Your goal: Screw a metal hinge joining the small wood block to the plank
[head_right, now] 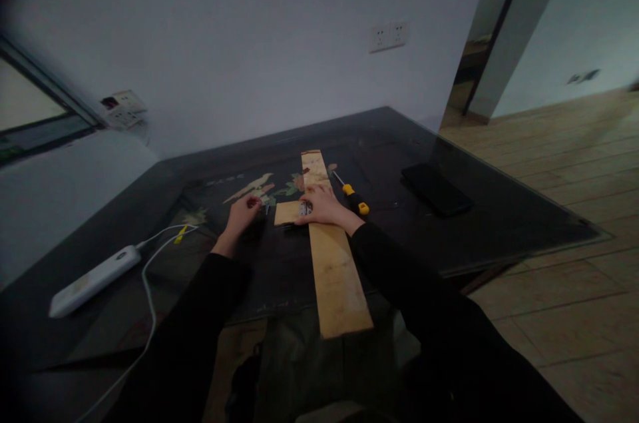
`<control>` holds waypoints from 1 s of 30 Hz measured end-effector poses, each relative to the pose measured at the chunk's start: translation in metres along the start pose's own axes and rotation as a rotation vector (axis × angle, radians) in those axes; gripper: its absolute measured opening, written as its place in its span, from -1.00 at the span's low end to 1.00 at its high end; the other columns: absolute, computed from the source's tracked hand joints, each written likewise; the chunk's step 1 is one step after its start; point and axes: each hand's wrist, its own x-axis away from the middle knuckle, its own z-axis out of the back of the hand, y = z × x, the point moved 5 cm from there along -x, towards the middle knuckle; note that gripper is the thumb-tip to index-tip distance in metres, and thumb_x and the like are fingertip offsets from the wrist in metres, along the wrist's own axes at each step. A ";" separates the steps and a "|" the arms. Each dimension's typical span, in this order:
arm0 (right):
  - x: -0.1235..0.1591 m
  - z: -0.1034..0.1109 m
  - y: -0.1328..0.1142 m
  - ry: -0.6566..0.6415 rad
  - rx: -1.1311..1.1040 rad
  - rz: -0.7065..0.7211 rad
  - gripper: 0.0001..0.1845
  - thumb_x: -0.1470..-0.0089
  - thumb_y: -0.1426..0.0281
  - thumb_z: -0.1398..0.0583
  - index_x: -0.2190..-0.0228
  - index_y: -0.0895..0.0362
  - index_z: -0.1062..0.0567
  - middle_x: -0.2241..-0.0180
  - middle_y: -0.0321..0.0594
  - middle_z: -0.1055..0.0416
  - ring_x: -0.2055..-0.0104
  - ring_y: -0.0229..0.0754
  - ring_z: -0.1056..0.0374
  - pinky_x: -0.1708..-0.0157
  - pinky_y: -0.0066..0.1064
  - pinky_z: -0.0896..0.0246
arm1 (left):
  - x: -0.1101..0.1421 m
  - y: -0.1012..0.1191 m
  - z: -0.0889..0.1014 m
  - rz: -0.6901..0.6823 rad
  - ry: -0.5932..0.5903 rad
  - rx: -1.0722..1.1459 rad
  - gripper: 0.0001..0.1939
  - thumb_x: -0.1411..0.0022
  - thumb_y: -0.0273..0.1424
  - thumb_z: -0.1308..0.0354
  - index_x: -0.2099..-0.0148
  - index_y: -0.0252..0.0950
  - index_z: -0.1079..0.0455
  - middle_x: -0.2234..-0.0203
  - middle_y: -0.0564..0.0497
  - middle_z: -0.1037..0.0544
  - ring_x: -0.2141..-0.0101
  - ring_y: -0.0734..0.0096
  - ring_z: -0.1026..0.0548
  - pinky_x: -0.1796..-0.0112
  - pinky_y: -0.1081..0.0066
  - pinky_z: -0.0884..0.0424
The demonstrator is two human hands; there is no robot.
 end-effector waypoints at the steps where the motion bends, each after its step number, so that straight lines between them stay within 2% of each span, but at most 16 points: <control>1: 0.000 0.000 0.000 -0.001 0.000 -0.001 -0.15 0.16 -0.17 -0.37 -0.06 0.08 -0.56 -0.24 0.10 -0.27 -0.34 0.25 -0.09 -0.31 0.06 0.07 | -0.001 0.000 -0.001 0.011 0.001 0.001 -0.86 -0.27 -0.38 -0.14 0.20 -0.29 -0.50 0.31 -0.14 -0.64 0.24 0.18 -0.58 0.21 0.31 -0.42; 4: 0.000 0.000 -0.001 -0.006 0.001 -0.005 -0.14 0.17 -0.18 -0.37 -0.07 0.07 -0.56 -0.25 0.08 -0.26 -0.33 0.25 -0.09 -0.30 0.06 0.06 | -0.005 0.003 -0.003 0.048 -0.007 -0.001 -0.86 -0.24 -0.33 -0.18 0.25 -0.27 -0.51 0.29 -0.14 -0.65 0.24 0.18 -0.58 0.25 0.33 -0.40; 7: 0.000 0.002 -0.003 -0.011 0.004 -0.017 -0.14 0.18 -0.17 -0.38 -0.06 0.08 -0.56 -0.24 0.09 -0.27 -0.33 0.26 -0.08 -0.30 0.05 0.04 | -0.008 0.006 -0.005 0.052 -0.058 0.007 -0.90 -0.19 -0.37 -0.21 0.28 -0.28 -0.52 0.28 -0.14 -0.66 0.24 0.19 -0.59 0.26 0.35 -0.40; 14: 0.001 0.002 -0.003 -0.021 0.013 -0.025 -0.15 0.17 -0.16 -0.38 -0.07 0.06 -0.55 -0.24 0.09 -0.26 -0.34 0.27 -0.08 -0.29 0.06 0.02 | -0.012 0.003 -0.001 -0.046 -0.095 0.047 -0.94 -0.09 -0.39 -0.25 0.41 -0.26 -0.49 0.45 -0.09 -0.64 0.38 0.24 -0.59 0.35 0.37 -0.40; 18: 0.000 0.000 -0.001 -0.015 0.018 -0.020 -0.16 0.16 -0.15 -0.37 -0.08 0.05 -0.55 -0.24 0.07 -0.27 -0.32 0.29 -0.09 -0.27 0.09 0.00 | -0.010 0.000 0.004 -0.075 -0.103 -0.003 -0.93 -0.02 -0.41 -0.28 0.36 -0.22 -0.50 0.46 -0.07 -0.63 0.41 0.24 -0.58 0.37 0.35 -0.40; 23: 0.001 0.002 -0.002 -0.017 0.006 0.005 -0.18 0.14 -0.14 -0.37 -0.06 0.07 -0.55 -0.24 0.06 -0.27 -0.31 0.27 -0.11 -0.29 0.07 0.03 | -0.004 -0.003 0.006 -0.020 -0.156 -0.134 -0.80 0.02 -0.45 -0.28 0.26 -0.19 -0.51 0.38 -0.11 -0.65 0.35 0.18 -0.59 0.32 0.30 -0.42; 30: 0.001 0.003 -0.003 -0.018 0.000 0.016 -0.19 0.14 -0.15 -0.37 -0.04 0.09 -0.56 -0.14 0.04 -0.36 -0.25 0.24 -0.17 -0.25 0.03 -0.03 | 0.002 -0.016 0.017 0.046 -0.139 -0.228 -0.73 0.08 -0.24 -0.40 0.34 -0.19 -0.44 0.34 -0.24 -0.64 0.26 -0.02 -0.61 0.29 0.20 -0.46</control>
